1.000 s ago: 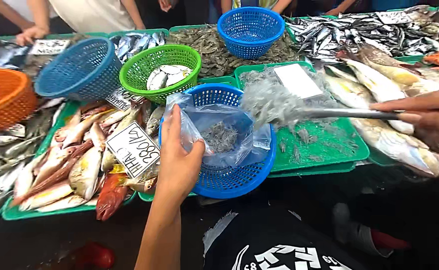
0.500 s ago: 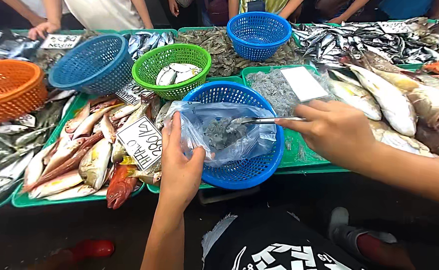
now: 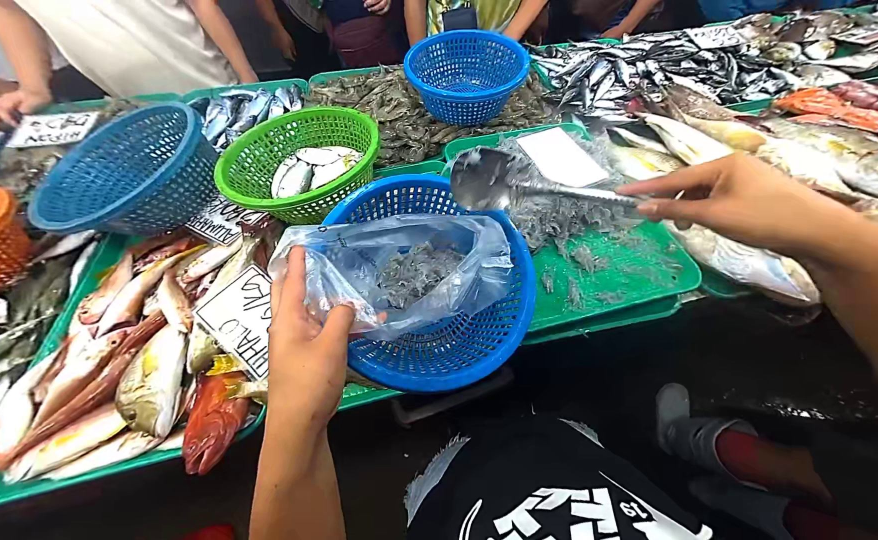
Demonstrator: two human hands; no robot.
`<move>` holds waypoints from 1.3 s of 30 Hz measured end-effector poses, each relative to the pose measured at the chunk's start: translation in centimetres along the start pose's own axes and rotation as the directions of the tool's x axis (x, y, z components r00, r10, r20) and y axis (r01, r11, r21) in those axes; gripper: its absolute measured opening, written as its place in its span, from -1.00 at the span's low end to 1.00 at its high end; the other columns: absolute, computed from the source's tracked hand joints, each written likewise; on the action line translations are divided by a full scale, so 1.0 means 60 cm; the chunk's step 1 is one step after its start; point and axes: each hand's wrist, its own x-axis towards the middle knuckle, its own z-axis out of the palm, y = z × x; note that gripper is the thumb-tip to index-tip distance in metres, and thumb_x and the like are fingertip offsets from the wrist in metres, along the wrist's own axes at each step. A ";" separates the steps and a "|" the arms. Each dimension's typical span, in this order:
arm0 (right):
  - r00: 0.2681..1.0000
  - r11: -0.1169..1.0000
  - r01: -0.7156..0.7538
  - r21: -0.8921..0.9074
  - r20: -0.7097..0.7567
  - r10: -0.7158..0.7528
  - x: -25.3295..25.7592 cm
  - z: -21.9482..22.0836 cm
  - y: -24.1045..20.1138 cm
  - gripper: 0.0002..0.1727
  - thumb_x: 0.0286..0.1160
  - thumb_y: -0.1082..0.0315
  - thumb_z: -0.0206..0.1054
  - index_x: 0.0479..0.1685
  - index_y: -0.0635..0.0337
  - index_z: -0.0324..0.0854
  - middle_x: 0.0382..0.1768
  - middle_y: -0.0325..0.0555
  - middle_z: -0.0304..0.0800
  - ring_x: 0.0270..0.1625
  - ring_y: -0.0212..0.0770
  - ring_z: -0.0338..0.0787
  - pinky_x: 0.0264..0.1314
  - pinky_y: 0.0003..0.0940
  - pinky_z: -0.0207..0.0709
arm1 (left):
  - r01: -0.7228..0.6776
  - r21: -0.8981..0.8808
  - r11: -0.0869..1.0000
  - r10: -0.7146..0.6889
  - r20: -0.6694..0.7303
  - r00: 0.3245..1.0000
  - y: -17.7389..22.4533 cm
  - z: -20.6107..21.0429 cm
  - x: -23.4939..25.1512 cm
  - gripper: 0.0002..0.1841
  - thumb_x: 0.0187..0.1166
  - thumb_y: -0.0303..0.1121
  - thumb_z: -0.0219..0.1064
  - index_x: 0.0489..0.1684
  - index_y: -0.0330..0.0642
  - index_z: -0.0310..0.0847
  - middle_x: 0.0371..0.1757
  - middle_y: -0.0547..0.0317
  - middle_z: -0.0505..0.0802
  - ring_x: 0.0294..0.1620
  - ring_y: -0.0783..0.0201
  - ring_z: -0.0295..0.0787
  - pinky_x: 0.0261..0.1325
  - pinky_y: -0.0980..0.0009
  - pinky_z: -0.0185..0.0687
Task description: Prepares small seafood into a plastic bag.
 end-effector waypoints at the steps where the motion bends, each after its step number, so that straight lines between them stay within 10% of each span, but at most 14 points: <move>1: 0.999 0.999 -0.047 -0.012 -0.027 0.046 0.013 -0.004 0.007 -0.73 0.61 0.33 0.41 0.21 -0.07 0.85 -0.23 -0.02 0.88 -0.29 -0.02 0.75 -0.18 0.22 0.53 | -0.002 -0.006 1.000 0.002 -0.002 1.000 0.000 -0.001 0.000 -0.11 0.40 -0.62 0.12 0.90 -0.02 -0.06 0.66 -0.13 0.35 -0.09 0.37 0.85 -0.22 0.42 0.84; 6: 0.982 0.954 0.006 -0.298 -0.180 -0.062 0.067 0.056 0.030 -0.65 0.58 0.46 0.34 0.28 0.00 0.82 0.12 0.39 0.78 0.20 0.52 0.71 0.12 0.60 0.40 | 0.008 -0.020 1.000 -0.009 -0.016 1.000 -0.007 -0.006 -0.002 -0.16 0.45 -0.65 0.07 0.88 -0.06 -0.04 0.57 -0.08 0.44 -0.19 0.40 0.86 -0.28 0.47 0.84; 26: 0.933 0.707 0.226 -0.670 -0.061 -0.355 -0.057 0.062 0.089 -0.53 0.31 0.70 0.34 0.17 0.11 0.85 -0.26 0.21 0.72 -0.24 0.27 0.78 -0.33 0.16 0.56 | -0.011 -0.007 1.000 0.011 0.005 1.000 -0.029 -0.005 0.004 -0.18 0.43 -0.62 0.03 0.87 0.01 0.03 0.58 0.05 0.47 -0.17 0.46 0.85 -0.25 0.48 0.84; 32: 0.906 0.835 0.183 -0.519 -0.240 -0.348 -0.005 0.089 0.049 -0.60 0.53 0.60 0.24 0.19 0.05 0.85 -0.20 0.37 0.74 -0.16 0.42 0.78 -0.26 0.31 0.55 | -0.001 0.027 1.000 0.000 0.022 1.000 -0.034 0.005 0.010 -0.18 0.42 -0.59 0.06 0.86 0.04 0.05 0.63 0.05 0.43 -0.05 0.45 0.82 -0.18 0.46 0.81; 39: 0.928 0.794 0.251 -0.553 -0.095 -0.359 0.018 0.100 0.058 -0.58 0.52 0.64 0.24 0.22 0.08 0.83 -0.16 0.30 0.73 -0.09 0.35 0.78 -0.17 0.24 0.59 | 0.002 0.031 1.000 -0.003 0.034 0.999 -0.039 0.005 0.014 -0.20 0.44 -0.58 0.04 0.86 0.02 0.06 0.63 0.08 0.44 -0.03 0.47 0.81 -0.16 0.47 0.81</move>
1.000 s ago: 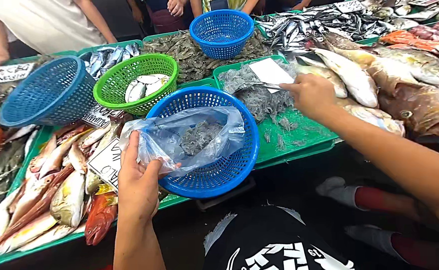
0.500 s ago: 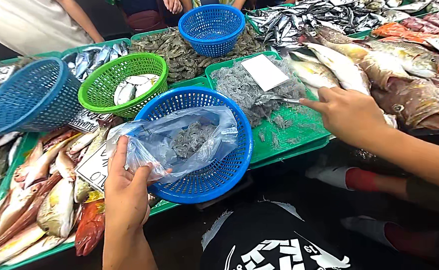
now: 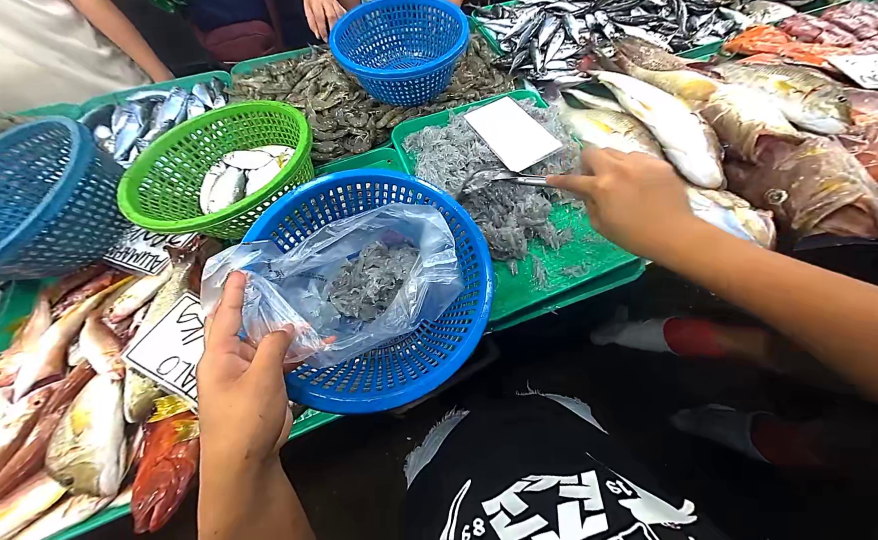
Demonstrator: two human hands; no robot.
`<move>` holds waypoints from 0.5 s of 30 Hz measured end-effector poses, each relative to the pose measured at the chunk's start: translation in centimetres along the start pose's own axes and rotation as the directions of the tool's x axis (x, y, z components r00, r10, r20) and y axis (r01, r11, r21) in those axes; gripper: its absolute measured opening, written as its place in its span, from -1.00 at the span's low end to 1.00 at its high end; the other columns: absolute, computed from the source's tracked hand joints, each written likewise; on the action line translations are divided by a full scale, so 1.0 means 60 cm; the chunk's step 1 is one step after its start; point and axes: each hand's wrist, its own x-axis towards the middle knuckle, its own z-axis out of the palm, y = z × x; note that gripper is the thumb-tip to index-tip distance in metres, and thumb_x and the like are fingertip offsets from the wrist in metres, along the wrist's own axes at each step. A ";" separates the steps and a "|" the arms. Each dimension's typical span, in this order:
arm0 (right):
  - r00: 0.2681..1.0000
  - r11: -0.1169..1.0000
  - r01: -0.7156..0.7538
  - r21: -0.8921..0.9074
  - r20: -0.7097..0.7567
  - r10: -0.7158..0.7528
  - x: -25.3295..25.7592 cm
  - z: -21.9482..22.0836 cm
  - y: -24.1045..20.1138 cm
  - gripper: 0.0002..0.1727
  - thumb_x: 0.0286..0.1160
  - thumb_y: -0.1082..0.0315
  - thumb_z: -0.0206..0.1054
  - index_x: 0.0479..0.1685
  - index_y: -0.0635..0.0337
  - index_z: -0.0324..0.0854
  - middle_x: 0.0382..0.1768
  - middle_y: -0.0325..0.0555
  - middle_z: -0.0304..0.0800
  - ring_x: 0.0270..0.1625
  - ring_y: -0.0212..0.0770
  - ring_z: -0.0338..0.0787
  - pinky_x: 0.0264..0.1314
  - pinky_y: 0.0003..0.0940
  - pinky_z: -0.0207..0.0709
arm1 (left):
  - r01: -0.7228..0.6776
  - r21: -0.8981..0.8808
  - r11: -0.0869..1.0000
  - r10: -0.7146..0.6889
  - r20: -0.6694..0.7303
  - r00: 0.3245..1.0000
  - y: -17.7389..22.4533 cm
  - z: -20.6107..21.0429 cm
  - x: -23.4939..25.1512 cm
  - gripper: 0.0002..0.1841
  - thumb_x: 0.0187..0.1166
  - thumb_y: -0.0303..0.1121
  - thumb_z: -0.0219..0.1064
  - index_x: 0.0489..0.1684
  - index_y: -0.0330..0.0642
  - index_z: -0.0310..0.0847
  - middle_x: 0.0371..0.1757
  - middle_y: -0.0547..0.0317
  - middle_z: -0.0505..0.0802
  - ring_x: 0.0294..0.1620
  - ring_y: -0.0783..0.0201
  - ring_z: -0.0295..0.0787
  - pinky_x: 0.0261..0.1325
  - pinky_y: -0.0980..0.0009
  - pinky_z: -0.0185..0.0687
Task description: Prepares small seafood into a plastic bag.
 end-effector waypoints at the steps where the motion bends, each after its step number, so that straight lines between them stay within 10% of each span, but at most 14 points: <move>1: 1.000 1.000 0.020 -0.009 0.009 -0.020 -0.013 -0.009 0.007 -0.57 0.50 0.66 0.24 0.21 0.09 0.83 -0.18 0.29 0.73 -0.11 0.34 0.78 -0.19 0.24 0.59 | -0.003 -0.002 1.000 0.003 0.000 1.000 0.000 -0.001 0.000 -0.19 0.44 -0.59 0.04 0.86 0.01 0.05 0.62 0.08 0.45 -0.05 0.47 0.82 -0.17 0.47 0.81; 10: 0.957 0.953 -0.215 -0.215 0.149 0.250 -0.104 -0.107 0.106 -0.65 0.69 0.30 0.22 0.34 -0.07 0.78 -0.19 0.27 0.80 -0.27 0.46 0.77 -0.42 0.45 0.47 | -0.024 -0.023 0.999 0.024 -0.007 1.000 0.003 -0.012 -0.004 -0.20 0.45 -0.62 0.01 0.85 0.03 0.06 0.60 0.16 0.49 -0.19 0.51 0.85 -0.27 0.51 0.83; 15: 0.636 0.859 -0.395 -0.327 0.578 0.512 -0.067 -0.125 0.157 -0.80 0.59 0.19 0.39 -0.01 -0.07 0.91 -0.25 0.26 0.85 -0.07 0.44 0.79 -0.13 0.53 0.50 | -0.036 -0.058 0.998 0.036 0.000 0.999 0.002 -0.015 -0.003 -0.22 0.46 -0.62 -0.01 0.84 -0.02 0.04 0.51 0.17 0.56 -0.23 0.49 0.86 -0.31 0.49 0.85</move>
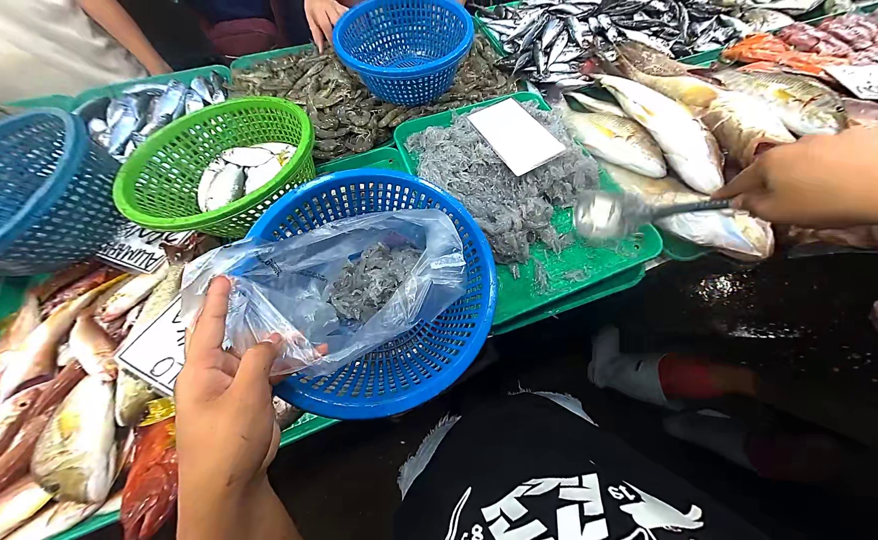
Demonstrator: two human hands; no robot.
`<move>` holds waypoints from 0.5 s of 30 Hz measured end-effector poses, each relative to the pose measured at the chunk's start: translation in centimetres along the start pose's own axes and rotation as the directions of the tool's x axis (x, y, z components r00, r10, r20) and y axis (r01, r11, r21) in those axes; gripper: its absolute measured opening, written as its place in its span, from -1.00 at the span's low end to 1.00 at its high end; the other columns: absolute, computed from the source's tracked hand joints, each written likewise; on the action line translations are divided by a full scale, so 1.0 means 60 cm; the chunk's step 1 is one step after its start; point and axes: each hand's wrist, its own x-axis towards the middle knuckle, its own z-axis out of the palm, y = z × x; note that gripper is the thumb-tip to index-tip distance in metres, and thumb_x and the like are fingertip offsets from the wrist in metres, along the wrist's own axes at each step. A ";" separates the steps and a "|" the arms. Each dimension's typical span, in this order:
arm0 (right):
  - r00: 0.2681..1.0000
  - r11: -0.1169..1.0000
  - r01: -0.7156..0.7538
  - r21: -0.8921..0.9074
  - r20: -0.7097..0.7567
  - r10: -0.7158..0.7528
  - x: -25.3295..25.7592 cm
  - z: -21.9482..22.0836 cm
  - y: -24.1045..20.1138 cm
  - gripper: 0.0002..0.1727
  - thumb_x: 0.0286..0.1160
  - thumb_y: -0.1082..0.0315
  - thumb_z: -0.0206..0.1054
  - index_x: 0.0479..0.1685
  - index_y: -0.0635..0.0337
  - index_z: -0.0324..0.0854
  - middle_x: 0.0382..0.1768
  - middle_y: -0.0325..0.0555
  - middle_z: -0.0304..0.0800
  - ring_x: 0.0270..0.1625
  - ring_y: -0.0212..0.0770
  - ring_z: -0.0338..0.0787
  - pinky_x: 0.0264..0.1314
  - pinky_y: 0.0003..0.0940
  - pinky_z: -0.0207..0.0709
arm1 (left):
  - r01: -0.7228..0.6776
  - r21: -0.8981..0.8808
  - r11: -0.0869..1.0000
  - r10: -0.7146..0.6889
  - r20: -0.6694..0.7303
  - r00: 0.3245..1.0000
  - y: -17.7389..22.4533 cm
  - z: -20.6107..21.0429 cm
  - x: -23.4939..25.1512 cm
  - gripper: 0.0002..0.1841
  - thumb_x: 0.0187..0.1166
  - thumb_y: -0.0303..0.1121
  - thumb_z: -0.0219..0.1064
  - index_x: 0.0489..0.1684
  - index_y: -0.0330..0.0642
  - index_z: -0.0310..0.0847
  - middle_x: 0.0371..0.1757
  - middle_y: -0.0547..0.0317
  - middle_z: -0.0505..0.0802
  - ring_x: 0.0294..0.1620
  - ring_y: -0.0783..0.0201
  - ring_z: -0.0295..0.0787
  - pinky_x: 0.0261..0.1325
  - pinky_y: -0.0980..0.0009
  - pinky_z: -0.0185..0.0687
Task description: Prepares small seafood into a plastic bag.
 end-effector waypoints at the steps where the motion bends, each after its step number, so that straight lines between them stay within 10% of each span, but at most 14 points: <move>1: 0.997 1.000 0.020 0.024 0.068 -0.022 0.007 0.005 -0.006 -0.82 0.57 0.19 0.42 -0.08 -0.06 0.92 -0.27 0.19 0.86 -0.09 0.37 0.80 -0.11 0.50 0.52 | -0.004 -0.003 1.000 0.004 -0.002 1.000 -0.002 -0.001 0.000 -0.21 0.46 -0.62 0.00 0.85 -0.04 0.03 0.49 0.17 0.57 -0.23 0.49 0.86 -0.32 0.49 0.86; 5: 0.965 0.967 0.119 0.224 0.203 -0.166 0.053 0.035 -0.050 -0.79 0.68 0.25 0.35 0.01 -0.01 0.92 -0.41 0.01 0.86 -0.31 0.07 0.78 -0.10 0.27 0.55 | 0.005 0.012 1.000 -0.005 -0.028 1.000 -0.008 -0.008 -0.008 -0.22 0.45 -0.60 0.01 0.84 -0.04 0.05 0.46 0.17 0.59 -0.24 0.50 0.85 -0.32 0.49 0.85; 15: 0.997 0.925 0.081 0.371 -0.045 -0.069 0.060 0.102 -0.115 -0.70 0.72 0.23 0.26 0.24 -0.07 0.83 -0.13 0.26 0.86 -0.03 0.38 0.78 0.00 0.53 0.47 | 0.011 0.068 0.998 -0.007 -0.063 0.998 -0.005 -0.015 -0.020 -0.22 0.45 -0.56 0.11 0.82 0.02 0.12 0.52 0.14 0.54 -0.11 0.50 0.83 -0.20 0.53 0.82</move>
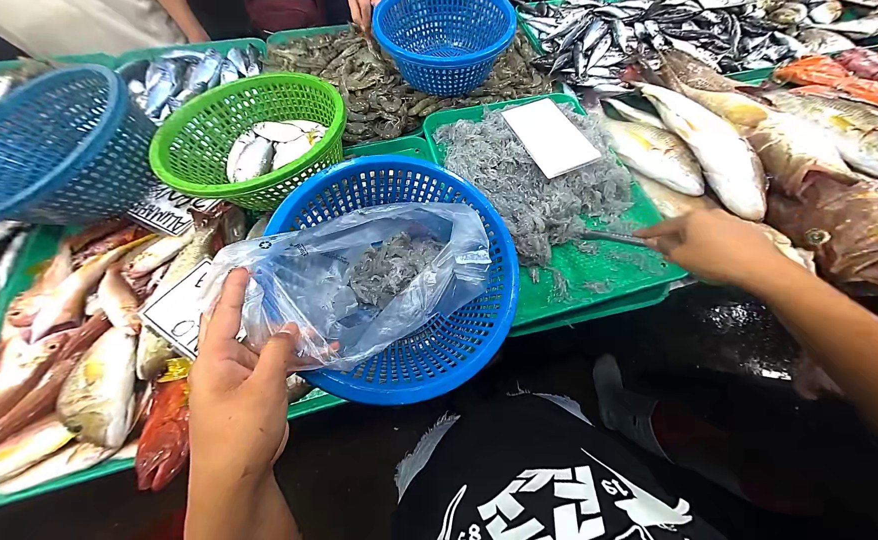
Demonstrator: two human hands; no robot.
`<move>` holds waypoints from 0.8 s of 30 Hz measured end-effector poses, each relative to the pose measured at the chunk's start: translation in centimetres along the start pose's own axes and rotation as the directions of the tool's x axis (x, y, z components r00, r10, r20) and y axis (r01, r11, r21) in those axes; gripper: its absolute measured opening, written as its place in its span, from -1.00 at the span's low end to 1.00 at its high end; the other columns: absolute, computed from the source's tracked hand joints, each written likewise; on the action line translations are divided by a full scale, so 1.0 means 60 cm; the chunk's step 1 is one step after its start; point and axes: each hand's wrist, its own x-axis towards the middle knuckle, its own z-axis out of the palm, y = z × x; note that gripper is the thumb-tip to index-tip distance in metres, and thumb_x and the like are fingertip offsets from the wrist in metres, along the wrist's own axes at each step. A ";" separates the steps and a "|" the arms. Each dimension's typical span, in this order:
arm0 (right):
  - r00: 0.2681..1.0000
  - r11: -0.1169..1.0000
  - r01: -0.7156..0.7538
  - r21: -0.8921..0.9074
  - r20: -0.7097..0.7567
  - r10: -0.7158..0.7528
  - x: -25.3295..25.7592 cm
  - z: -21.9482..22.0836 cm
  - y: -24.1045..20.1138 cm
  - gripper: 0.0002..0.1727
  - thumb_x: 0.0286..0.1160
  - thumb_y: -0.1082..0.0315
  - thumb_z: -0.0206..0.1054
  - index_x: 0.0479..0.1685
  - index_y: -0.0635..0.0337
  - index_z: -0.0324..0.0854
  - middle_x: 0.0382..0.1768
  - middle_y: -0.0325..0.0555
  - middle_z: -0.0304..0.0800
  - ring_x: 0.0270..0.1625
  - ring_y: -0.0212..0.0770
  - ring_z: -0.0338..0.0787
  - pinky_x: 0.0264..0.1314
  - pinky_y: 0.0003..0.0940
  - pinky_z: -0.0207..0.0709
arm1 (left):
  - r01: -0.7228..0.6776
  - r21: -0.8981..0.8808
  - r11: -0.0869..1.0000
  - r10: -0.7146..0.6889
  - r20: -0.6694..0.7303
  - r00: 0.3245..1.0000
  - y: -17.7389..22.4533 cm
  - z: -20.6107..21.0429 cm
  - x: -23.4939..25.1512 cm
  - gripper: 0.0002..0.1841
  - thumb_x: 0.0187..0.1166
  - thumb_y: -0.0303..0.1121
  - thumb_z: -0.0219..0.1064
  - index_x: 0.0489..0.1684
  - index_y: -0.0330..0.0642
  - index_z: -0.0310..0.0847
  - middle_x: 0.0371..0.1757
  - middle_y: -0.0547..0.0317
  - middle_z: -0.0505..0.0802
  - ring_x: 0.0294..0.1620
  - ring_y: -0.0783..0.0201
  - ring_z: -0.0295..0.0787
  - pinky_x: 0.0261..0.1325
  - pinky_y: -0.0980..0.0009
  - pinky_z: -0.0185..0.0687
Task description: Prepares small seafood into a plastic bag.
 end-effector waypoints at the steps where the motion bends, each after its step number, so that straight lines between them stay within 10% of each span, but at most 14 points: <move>1: 1.000 1.000 -0.003 -0.024 -0.024 0.002 -0.020 0.003 0.003 -0.69 0.74 0.22 0.24 0.27 -0.08 0.82 -0.09 0.30 0.86 0.03 0.44 0.78 0.03 0.56 0.45 | -0.012 0.010 1.000 0.012 0.001 1.000 0.001 -0.001 0.001 -0.19 0.41 -0.56 0.16 0.83 0.05 0.13 0.56 0.14 0.49 -0.05 0.51 0.82 -0.15 0.53 0.82; 12: 0.973 0.998 0.061 0.032 -0.225 -0.053 -0.101 0.005 0.071 -0.69 0.71 0.26 0.26 0.24 -0.18 0.85 -0.14 0.25 0.89 -0.08 0.43 0.80 -0.04 0.63 0.38 | -0.093 0.114 0.989 0.090 0.035 0.995 0.024 0.019 0.009 0.01 0.29 -0.51 0.33 0.92 0.18 -0.06 0.77 0.04 0.25 0.20 0.46 0.70 0.00 0.49 0.73; 18: 0.968 0.966 0.122 0.229 -0.241 -0.065 -0.131 -0.056 0.104 -0.64 0.78 0.27 0.16 0.37 0.11 0.74 -0.22 0.12 0.83 -0.33 -0.04 0.69 -0.21 0.14 0.51 | -0.075 0.107 0.991 0.068 0.075 0.995 0.023 0.018 0.007 0.01 0.31 -0.53 0.36 0.91 0.23 -0.03 0.75 0.03 0.25 0.19 0.38 0.73 -0.02 0.38 0.78; 21: 0.919 0.926 0.223 0.303 -0.382 -0.097 -0.175 -0.081 0.070 -0.66 0.78 0.27 0.20 0.03 0.41 0.75 -0.33 0.12 0.73 -0.39 -0.20 0.58 -0.25 -0.20 0.46 | -0.065 0.064 0.996 0.057 0.107 0.993 0.035 0.029 0.012 0.04 0.30 -0.61 0.33 0.93 0.23 -0.08 0.79 -0.01 0.18 0.21 0.33 0.72 -0.01 0.35 0.77; 23: 0.947 0.875 0.307 0.373 -0.209 -0.243 -0.223 -0.072 0.012 -0.69 0.76 0.45 0.09 0.00 0.65 0.60 -0.24 0.25 0.69 -0.27 -0.22 0.64 -0.08 -0.51 0.49 | -0.063 0.041 0.997 0.057 0.130 0.990 0.041 0.035 0.016 0.04 0.34 -0.64 0.32 0.93 0.19 -0.11 0.79 -0.07 0.18 0.22 0.27 0.71 0.00 0.31 0.76; 24: 0.983 0.901 0.112 0.419 0.085 -0.162 -0.255 -0.074 -0.069 -0.70 0.71 0.59 0.07 0.14 0.74 0.54 0.00 0.46 0.68 -0.04 -0.04 0.68 0.20 -0.45 0.46 | -0.063 0.023 0.998 0.059 0.141 0.988 0.043 0.037 0.018 0.03 0.37 -0.65 0.33 0.93 0.19 -0.11 0.76 -0.08 0.21 0.21 0.23 0.71 0.01 0.27 0.77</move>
